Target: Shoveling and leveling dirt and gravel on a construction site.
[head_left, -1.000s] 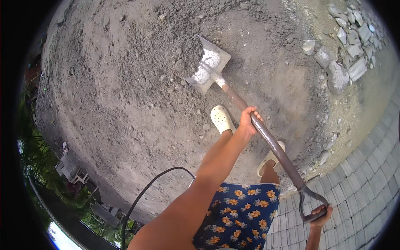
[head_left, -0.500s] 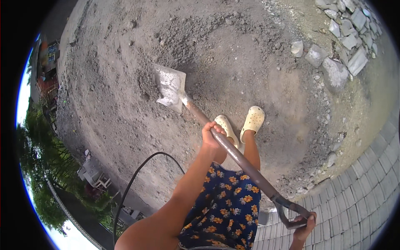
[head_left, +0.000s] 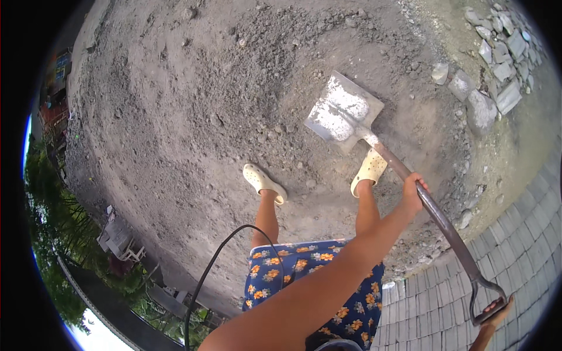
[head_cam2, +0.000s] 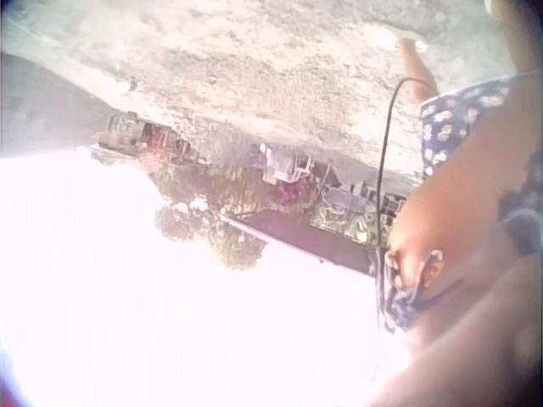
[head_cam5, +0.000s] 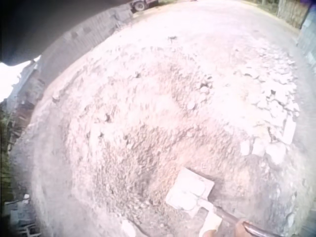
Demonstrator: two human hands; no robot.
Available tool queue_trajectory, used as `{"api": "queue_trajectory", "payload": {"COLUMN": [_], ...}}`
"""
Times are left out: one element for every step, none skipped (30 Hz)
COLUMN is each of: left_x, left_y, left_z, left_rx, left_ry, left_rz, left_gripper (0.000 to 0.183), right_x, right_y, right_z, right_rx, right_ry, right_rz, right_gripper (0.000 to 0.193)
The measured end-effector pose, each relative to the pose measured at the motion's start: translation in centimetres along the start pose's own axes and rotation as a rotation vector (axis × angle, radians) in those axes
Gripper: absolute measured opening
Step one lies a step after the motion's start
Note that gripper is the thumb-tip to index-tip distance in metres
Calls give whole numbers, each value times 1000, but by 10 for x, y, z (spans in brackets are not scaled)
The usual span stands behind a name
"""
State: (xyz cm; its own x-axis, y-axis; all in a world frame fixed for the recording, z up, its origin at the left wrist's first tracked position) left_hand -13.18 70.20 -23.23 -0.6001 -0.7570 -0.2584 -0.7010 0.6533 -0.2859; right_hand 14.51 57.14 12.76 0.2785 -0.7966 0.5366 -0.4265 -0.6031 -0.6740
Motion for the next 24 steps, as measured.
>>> {"api": "queue_trajectory", "payload": {"left_x": [8,10,9,16,19,25,19,18,24,31,33,34,32,34,45,57,71,95,117,131,142,143,143,139], "left_y": [58,86,91,95,102,101,114,117,114,114,118,118,126,136,145,157,165,168,168,159,143,118,86,53], "left_z": [9,-4,-7,-16,-18,-27,-26,-30,-33,-41,-46,-59,-75,-92,-101,-109,-114,-110,-106,-100,-94,-89,-82,-76], "left_rx": [-33,216,164,80,90,56,0,-4,-18,-34,-66,-89,-150,-220,-260,-301,-313,-303,-300,-271,-235,-170,-103,-33], "left_ry": [7,140,81,20,6,8,-17,-41,-69,-92,-132,-168,-259,-345,-334,-325,-320,-147,27,70,113,125,140,147], "left_rz": [-31,53,104,114,115,57,10,3,4,5,-13,-31,-99,-164,-148,-125,-116,-43,27,51,76,107,138,129], "left_gripper": [16,14,13,13,13,13,13,13,12,12,12,12,12,12,13,13,13,13,13,13,13,13,13,14], "right_x": [-66,-79,-90,-90,-93,-85,-91,-90,-84,-76,-67,-54,-54,-58,-58,-64,-69,-65,-58,-46,-23,3,22,54], "right_y": [9,5,4,7,10,5,7,6,8,15,24,30,26,22,31,51,73,101,128,144,154,157,152,142], "right_z": [-28,-28,-34,-48,-65,-80,-89,-95,-100,-106,-107,-106,-106,-106,-99,-92,-88,-81,-79,-83,-81,-81,-87,-87], "right_rx": [6,-25,-60,-48,7,55,47,60,66,50,29,34,192,343,336,218,95,-36,-171,-227,-267,-277,-329,-295], "right_ry": [-62,-41,-52,-45,-52,-59,-102,-82,-57,-72,-90,-88,-253,-424,-429,-442,-458,-427,-403,-301,-187,-155,-106,23], "right_rz": [4,-41,-73,-71,-42,-40,-1,5,9,35,61,58,124,192,194,184,173,182,191,195,175,155,156,78], "right_gripper": [42,41,40,40,39,39,38,39,39,39,39,39,39,39,39,38,38,38,38,37,39,41,44,44]}}
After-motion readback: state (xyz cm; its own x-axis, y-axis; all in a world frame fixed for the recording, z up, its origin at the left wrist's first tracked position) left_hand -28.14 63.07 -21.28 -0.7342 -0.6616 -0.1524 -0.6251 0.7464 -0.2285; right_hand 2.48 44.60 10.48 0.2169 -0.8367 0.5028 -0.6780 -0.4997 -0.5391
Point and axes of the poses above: each hand's wrist, its own z-axis towards the middle knuckle, its own x-axis out of the back of the hand, y = z × x, the point moved 7 cm from there along z, towards the middle knuckle, and after that the axes turned 15 degrees about z, right-handed, at the moved point
